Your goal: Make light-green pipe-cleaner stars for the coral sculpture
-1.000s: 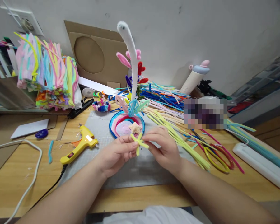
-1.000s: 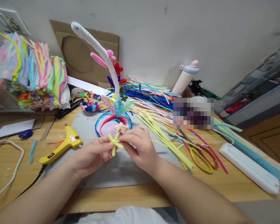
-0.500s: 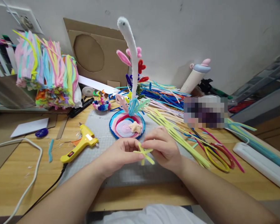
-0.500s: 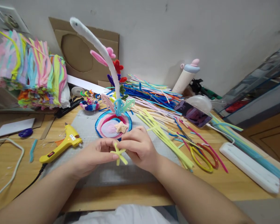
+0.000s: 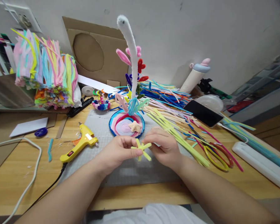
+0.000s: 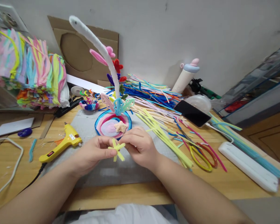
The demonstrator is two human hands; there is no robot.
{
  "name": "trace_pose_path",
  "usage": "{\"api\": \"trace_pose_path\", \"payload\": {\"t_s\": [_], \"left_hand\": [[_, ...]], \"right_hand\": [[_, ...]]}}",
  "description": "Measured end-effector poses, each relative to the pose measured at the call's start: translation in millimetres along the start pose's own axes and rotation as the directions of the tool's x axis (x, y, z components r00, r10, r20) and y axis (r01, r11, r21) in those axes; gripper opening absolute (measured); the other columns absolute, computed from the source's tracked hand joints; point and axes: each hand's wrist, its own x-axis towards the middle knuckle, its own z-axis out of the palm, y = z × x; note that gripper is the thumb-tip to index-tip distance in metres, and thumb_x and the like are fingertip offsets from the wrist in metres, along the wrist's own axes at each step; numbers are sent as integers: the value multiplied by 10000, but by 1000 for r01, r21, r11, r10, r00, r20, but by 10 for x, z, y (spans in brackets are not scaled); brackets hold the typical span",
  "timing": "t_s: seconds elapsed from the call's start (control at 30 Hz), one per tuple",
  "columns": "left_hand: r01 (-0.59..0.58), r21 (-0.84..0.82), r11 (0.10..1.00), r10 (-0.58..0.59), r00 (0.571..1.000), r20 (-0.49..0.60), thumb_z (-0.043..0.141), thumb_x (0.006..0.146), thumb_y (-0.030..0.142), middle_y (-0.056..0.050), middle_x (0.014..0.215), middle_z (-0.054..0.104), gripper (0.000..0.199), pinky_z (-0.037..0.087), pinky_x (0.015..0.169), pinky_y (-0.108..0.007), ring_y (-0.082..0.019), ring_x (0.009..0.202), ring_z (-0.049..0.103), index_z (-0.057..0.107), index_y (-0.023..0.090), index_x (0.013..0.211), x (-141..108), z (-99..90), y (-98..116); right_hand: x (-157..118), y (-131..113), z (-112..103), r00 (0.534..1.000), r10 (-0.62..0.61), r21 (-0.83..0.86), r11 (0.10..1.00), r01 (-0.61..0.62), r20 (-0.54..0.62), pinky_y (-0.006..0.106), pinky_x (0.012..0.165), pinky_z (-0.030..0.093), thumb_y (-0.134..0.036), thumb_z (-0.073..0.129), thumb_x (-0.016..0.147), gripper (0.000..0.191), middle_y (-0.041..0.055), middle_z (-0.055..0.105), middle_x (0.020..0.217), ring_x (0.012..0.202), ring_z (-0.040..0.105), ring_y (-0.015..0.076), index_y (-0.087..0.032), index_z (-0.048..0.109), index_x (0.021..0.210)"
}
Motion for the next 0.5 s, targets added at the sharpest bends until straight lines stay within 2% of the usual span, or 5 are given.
{"api": "trace_pose_path", "payload": {"t_s": [0.13,0.27,0.4,0.5], "left_hand": [[-22,0,1000,22,1000,-21,790,614,301,5,594,602,230,366,591,-230,-104,567,501,631,135,621,7,19,-13],[-95,6,995,95,989,-115,791,603,330,20,576,573,262,345,571,-217,-89,553,463,615,137,617,9,50,-11],[-159,87,983,175,961,-215,768,630,327,28,559,557,249,343,559,-216,-93,548,458,597,148,611,15,61,-2],[-203,203,958,255,926,-277,744,662,288,25,575,568,191,359,567,-220,-105,569,480,614,151,633,23,46,-17]], "right_hand": [[7,10,12,998,33,58,998,-37,60,300,655,504,-99,517,841,180,70,671,770,731,634,167,-206,658,876],[4,15,14,996,28,90,995,-36,86,269,634,507,-98,536,839,170,69,663,776,706,629,153,-198,664,889],[-19,16,9,996,49,-10,999,-48,79,269,653,504,-99,527,834,186,69,657,815,731,624,152,-194,663,918],[-18,-5,-20,991,69,-116,992,-55,116,284,683,495,-92,523,832,197,80,663,856,770,620,163,-185,660,937]]}}
